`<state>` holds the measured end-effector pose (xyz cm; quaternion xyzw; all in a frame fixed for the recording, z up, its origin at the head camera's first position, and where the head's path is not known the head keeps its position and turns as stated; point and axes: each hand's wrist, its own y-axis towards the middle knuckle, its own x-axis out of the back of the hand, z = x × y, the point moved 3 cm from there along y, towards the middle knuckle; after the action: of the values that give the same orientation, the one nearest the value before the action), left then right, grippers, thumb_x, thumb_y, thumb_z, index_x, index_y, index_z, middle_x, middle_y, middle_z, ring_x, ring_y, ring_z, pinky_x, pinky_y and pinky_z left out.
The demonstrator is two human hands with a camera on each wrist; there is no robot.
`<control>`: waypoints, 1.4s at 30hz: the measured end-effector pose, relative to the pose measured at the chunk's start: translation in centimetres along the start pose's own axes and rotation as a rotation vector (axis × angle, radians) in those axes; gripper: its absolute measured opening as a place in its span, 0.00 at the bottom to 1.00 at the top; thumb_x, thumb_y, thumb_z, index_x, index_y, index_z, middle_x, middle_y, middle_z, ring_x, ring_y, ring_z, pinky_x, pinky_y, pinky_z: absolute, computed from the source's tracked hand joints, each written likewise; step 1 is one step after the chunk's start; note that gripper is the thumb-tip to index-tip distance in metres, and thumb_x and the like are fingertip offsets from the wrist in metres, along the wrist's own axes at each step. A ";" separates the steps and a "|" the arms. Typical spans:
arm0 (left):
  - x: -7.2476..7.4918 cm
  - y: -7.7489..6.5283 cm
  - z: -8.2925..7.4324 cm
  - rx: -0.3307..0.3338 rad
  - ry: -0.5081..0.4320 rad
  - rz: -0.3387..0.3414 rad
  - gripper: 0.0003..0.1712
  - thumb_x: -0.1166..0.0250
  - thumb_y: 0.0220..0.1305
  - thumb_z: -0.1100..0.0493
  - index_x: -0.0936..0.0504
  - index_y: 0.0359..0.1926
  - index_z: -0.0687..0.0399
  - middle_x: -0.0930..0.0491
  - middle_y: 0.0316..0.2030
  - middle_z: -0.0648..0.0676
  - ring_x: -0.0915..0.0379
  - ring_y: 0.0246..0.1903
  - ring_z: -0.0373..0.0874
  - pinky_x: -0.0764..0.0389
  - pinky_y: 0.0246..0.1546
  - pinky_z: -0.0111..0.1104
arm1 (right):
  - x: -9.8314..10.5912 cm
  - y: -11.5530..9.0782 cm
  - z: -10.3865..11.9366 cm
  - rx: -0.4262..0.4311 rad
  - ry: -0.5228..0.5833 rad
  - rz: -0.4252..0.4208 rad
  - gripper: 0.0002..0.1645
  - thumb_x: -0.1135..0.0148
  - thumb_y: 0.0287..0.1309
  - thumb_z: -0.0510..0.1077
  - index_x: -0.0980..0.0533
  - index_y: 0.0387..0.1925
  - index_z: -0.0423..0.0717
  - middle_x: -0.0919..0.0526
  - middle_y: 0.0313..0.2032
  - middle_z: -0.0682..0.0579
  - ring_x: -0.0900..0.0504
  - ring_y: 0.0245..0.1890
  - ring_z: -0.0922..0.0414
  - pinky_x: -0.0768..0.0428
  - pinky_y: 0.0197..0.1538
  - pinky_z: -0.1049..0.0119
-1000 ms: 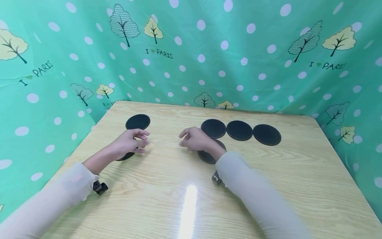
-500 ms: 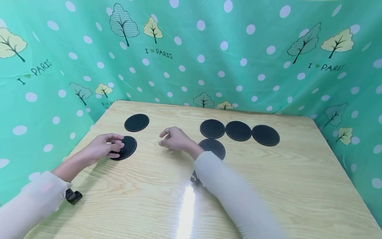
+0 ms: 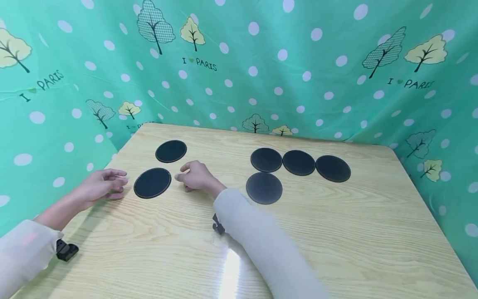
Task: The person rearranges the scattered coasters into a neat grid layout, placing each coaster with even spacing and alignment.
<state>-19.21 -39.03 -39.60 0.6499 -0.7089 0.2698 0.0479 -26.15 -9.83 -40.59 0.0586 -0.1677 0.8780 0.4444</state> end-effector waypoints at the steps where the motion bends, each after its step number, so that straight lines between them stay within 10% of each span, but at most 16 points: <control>1: 0.1 0.1 0.1 0.007 -0.005 0.003 0.32 0.46 0.78 0.64 0.46 0.73 0.76 0.30 0.60 0.68 0.24 0.43 0.41 0.14 0.49 0.37 | -0.3 0.1 0.0 -0.004 0.006 -0.008 0.26 0.37 0.72 0.44 0.28 0.65 0.35 0.17 0.42 0.43 0.14 0.34 0.51 0.11 0.38 0.63; 18: -1.1 1.6 -0.6 0.031 0.027 0.030 0.34 0.46 0.80 0.61 0.47 0.76 0.75 0.40 0.70 0.74 0.25 0.47 0.37 0.15 0.51 0.34 | -2.8 1.3 1.2 -0.037 0.198 -0.018 0.34 0.37 0.72 0.45 0.34 0.73 0.35 0.22 0.30 0.47 0.19 0.36 0.53 0.12 0.48 0.59; 42: -2.4 2.1 -1.6 0.081 0.031 0.004 0.30 0.48 0.77 0.68 0.43 0.74 0.76 0.29 0.59 0.66 0.25 0.41 0.32 0.14 0.45 0.32 | -3.5 1.7 0.8 -0.098 0.465 0.060 0.35 0.39 0.69 0.31 0.37 0.73 0.32 0.33 0.71 0.38 0.29 0.69 0.46 0.22 0.65 0.58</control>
<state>-21.26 -36.19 -39.94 0.6457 -0.6979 0.3081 0.0320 -25.42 -13.66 -41.17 -0.1719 -0.1050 0.8715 0.4471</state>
